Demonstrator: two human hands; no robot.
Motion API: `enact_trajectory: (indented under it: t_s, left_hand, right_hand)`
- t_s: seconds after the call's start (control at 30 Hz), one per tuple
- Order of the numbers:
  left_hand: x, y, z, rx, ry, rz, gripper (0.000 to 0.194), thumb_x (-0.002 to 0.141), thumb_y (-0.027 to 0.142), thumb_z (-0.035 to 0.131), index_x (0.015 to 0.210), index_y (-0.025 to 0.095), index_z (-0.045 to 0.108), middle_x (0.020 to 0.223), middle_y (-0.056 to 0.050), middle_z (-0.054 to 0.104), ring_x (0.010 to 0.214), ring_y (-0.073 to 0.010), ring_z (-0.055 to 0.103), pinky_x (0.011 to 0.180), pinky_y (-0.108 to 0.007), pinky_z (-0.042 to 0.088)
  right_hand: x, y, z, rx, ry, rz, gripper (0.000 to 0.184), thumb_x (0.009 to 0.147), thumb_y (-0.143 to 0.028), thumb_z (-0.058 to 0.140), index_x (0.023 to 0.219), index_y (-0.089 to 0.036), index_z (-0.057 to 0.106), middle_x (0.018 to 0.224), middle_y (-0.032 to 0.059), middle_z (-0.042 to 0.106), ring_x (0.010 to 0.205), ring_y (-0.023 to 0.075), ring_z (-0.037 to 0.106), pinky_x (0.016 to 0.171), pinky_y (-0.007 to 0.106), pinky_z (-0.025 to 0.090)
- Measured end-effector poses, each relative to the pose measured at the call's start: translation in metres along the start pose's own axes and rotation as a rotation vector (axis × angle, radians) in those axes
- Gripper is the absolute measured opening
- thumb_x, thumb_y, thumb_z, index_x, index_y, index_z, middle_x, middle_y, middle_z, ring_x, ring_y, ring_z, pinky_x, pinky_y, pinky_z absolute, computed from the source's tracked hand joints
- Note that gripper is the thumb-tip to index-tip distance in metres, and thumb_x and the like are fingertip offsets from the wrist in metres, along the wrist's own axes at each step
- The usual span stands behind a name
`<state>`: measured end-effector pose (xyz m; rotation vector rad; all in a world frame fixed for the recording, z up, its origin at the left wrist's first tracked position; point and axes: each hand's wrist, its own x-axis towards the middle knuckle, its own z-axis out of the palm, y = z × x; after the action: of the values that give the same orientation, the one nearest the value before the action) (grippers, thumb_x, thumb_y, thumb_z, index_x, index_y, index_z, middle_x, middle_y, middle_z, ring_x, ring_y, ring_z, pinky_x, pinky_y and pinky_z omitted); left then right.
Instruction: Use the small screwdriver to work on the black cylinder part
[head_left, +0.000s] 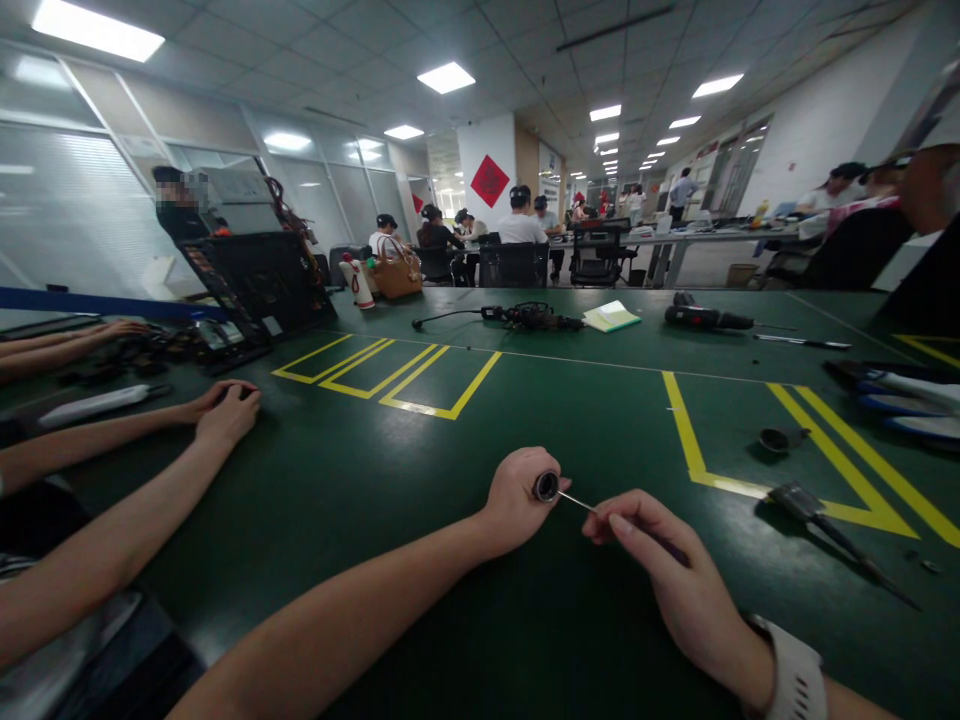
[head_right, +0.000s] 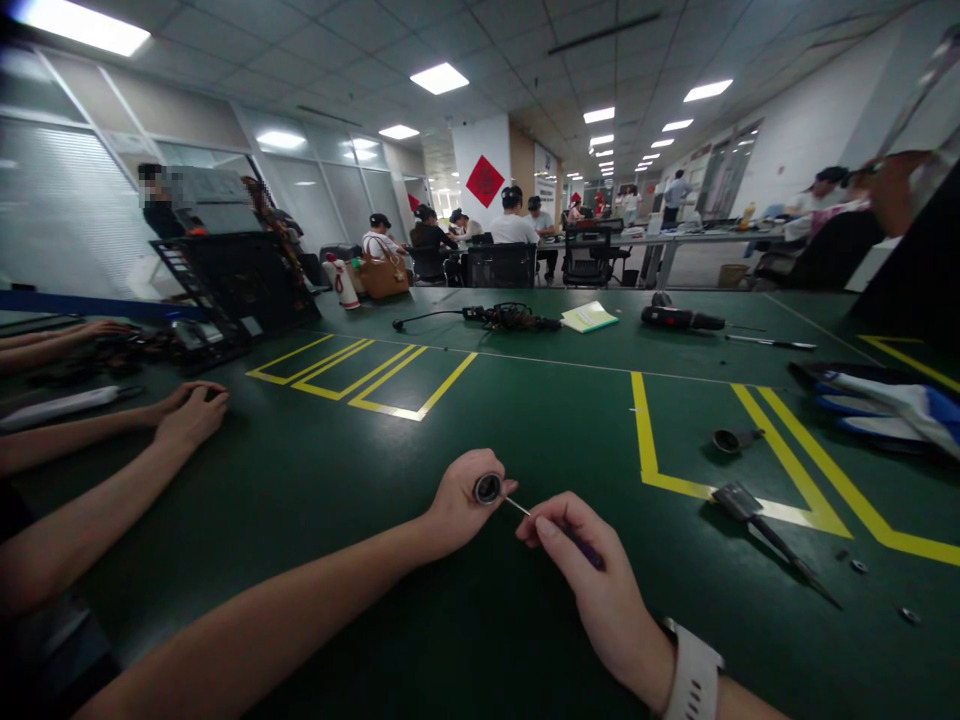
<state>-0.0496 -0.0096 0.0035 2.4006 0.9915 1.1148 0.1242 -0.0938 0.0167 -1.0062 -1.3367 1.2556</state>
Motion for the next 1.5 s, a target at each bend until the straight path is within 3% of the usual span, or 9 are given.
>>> enact_trajectory:
  t_s: [0.13, 0.37, 0.47, 0.6, 0.73, 0.9, 1.03, 1.3, 1.5]
  left_hand:
    - [-0.001, 0.002, 0.000, 0.080, -0.022, -0.012, 0.022, 0.080, 0.020, 0.056, 0.060, 0.017, 0.047, 0.061, 0.003, 0.047, 0.059, -0.0119, 0.044, 0.059, -0.025, 0.034]
    - [0.000, 0.001, -0.001, -0.111, -0.027, 0.033, 0.025, 0.080, 0.026, 0.058, 0.062, 0.017, 0.045, 0.061, 0.004, 0.045, 0.058, -0.0102, 0.043, 0.059, -0.023, 0.034]
    - [0.000, -0.001, 0.001, -0.144, -0.029, 0.008, 0.026, 0.079, 0.027, 0.060, 0.061, 0.017, 0.045, 0.062, 0.004, 0.044, 0.057, -0.0098, 0.042, 0.058, -0.023, 0.034]
    - [0.000, -0.003, 0.002, -0.064, -0.008, -0.011, 0.024, 0.080, 0.026, 0.059, 0.061, 0.017, 0.046, 0.062, 0.003, 0.046, 0.058, -0.0107, 0.044, 0.059, -0.024, 0.035]
    - [0.000, -0.001, 0.001, 0.073, -0.061, 0.039, 0.022, 0.081, 0.023, 0.057, 0.062, 0.017, 0.049, 0.062, 0.002, 0.049, 0.061, -0.0122, 0.046, 0.061, -0.026, 0.034]
    - [0.000, 0.001, -0.001, -0.016, -0.057, 0.064, 0.022, 0.081, 0.026, 0.058, 0.063, 0.017, 0.049, 0.062, 0.002, 0.049, 0.061, -0.0120, 0.047, 0.062, -0.026, 0.036]
    - [0.001, 0.000, -0.002, -0.137, -0.046, -0.009, 0.023, 0.078, 0.026, 0.060, 0.062, 0.017, 0.046, 0.062, 0.002, 0.048, 0.060, -0.0112, 0.046, 0.059, -0.024, 0.037]
    - [0.001, -0.003, 0.002, -0.085, -0.007, -0.041, 0.024, 0.078, 0.024, 0.060, 0.060, 0.016, 0.046, 0.062, 0.003, 0.048, 0.059, -0.0104, 0.045, 0.060, -0.023, 0.037]
    - [0.001, -0.003, 0.002, -0.047, -0.038, -0.059, 0.024, 0.078, 0.023, 0.061, 0.060, 0.017, 0.047, 0.062, 0.003, 0.049, 0.059, -0.0106, 0.045, 0.061, -0.024, 0.038]
  right_hand:
    - [-0.003, -0.002, -0.001, -0.133, -0.003, -0.019, 0.019, 0.086, -0.037, 0.055, 0.083, -0.022, 0.066, 0.087, 0.0039, 0.066, 0.088, 0.0222, 0.058, 0.079, 0.035, 0.041]
    - [0.006, 0.002, -0.002, 0.239, 0.012, 0.104, 0.017, 0.084, -0.032, 0.056, 0.081, -0.021, 0.068, 0.084, 0.0044, 0.068, 0.082, 0.0206, 0.058, 0.077, 0.035, 0.043]
    - [0.007, 0.003, -0.002, 0.283, 0.023, 0.124, 0.016, 0.084, -0.032, 0.056, 0.081, -0.022, 0.068, 0.085, 0.0043, 0.068, 0.086, 0.0215, 0.058, 0.081, 0.036, 0.042]
    - [0.003, 0.001, -0.003, 0.070, 0.067, 0.008, 0.017, 0.084, -0.035, 0.056, 0.081, -0.024, 0.068, 0.088, 0.0043, 0.067, 0.104, 0.0259, 0.053, 0.095, 0.042, 0.034]
    - [-0.002, -0.001, -0.004, -0.216, 0.070, -0.066, 0.018, 0.082, -0.039, 0.058, 0.079, -0.025, 0.069, 0.098, 0.0067, 0.066, 0.114, 0.0303, 0.046, 0.097, 0.047, 0.030]
    - [-0.001, -0.002, -0.004, -0.016, 0.025, -0.020, 0.019, 0.085, -0.035, 0.054, 0.079, -0.025, 0.069, 0.092, 0.0052, 0.068, 0.111, 0.0278, 0.050, 0.099, 0.044, 0.030]
    - [0.001, -0.002, -0.001, 0.121, 0.038, 0.063, 0.017, 0.085, -0.035, 0.056, 0.081, -0.023, 0.068, 0.091, 0.0051, 0.068, 0.106, 0.0271, 0.053, 0.096, 0.043, 0.034]
    - [-0.002, 0.007, -0.002, -0.024, 0.047, -0.033, 0.016, 0.088, -0.035, 0.053, 0.090, -0.025, 0.065, 0.098, 0.0032, 0.066, 0.103, 0.0239, 0.055, 0.089, 0.038, 0.038]
    - [-0.005, 0.000, -0.001, -0.127, 0.017, -0.025, 0.020, 0.086, -0.040, 0.054, 0.086, -0.024, 0.066, 0.094, 0.0053, 0.067, 0.097, 0.0256, 0.057, 0.084, 0.038, 0.043]
